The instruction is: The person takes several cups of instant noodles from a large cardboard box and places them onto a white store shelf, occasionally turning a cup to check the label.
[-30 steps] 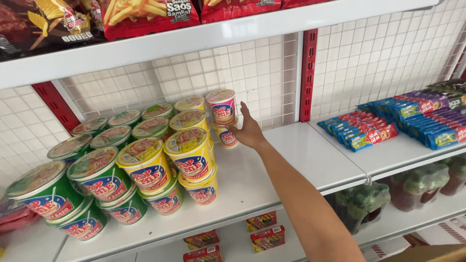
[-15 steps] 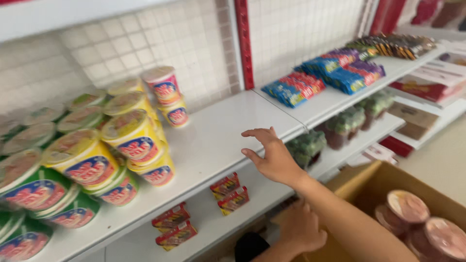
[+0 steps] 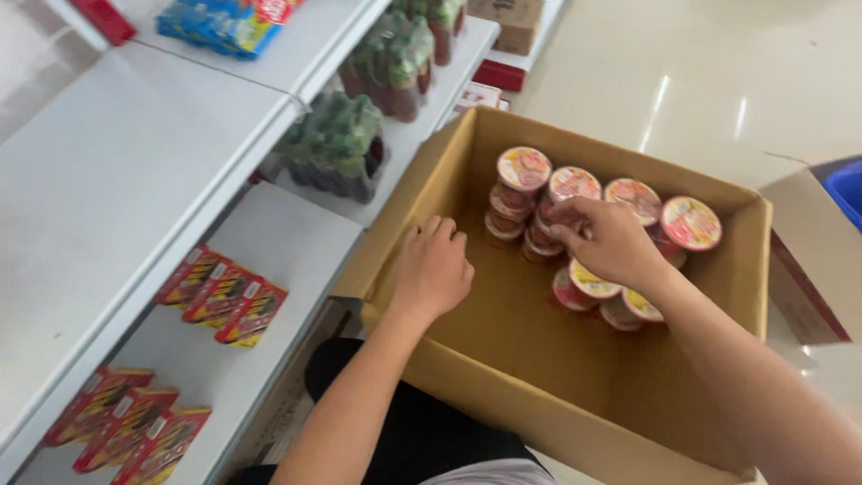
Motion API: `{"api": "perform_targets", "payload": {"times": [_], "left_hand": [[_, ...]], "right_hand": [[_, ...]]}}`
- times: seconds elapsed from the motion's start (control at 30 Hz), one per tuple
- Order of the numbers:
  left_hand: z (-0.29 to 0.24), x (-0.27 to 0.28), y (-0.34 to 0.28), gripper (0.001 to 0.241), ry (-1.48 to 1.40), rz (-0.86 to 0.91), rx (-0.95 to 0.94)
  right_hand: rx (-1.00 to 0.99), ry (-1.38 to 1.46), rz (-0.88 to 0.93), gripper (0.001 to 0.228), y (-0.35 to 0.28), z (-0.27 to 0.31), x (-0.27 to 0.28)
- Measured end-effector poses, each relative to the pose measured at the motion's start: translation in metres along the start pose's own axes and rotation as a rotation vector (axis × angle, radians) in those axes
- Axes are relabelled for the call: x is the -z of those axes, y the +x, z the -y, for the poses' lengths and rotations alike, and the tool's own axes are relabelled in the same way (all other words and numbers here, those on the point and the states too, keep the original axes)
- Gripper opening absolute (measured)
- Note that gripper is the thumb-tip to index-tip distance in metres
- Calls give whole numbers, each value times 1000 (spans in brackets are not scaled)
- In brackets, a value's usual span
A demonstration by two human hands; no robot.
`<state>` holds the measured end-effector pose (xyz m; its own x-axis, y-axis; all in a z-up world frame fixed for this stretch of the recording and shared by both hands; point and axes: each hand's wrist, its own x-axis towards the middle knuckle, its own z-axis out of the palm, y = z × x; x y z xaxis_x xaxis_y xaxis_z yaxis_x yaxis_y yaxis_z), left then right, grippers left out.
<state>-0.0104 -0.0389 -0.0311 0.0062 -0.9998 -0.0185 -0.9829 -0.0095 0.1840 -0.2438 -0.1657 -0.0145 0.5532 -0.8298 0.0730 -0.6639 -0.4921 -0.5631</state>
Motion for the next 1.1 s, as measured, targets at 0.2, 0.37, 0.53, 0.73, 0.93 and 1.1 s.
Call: {"api": "perform_targets", "payload": {"times": [0.2,0.37,0.53,0.73,0.93,1.1], "left_hand": [[-39,-35,52,39,-208,314,-158],[-71,-49,70,50,-293,504,-171],[-63,-67,68,50,-295,563,-135],[-42,-62,60,44,-321,592,-44],[-36,-68,59,38,-355,549,-32],[-34,-64,59,34,-399,502,-39]], "right_hand": [[-182,-122,85,34,-34,-66,15],[-357,-383,261,39,-36,-109,-28],[-333,-641,353,72,-49,-99,-65],[-290,-822,255,86,-53,-102,-92],[-327,-692,246,84,-49,-111,-88],[-386,-449,271,75,-43,-59,-50]]}}
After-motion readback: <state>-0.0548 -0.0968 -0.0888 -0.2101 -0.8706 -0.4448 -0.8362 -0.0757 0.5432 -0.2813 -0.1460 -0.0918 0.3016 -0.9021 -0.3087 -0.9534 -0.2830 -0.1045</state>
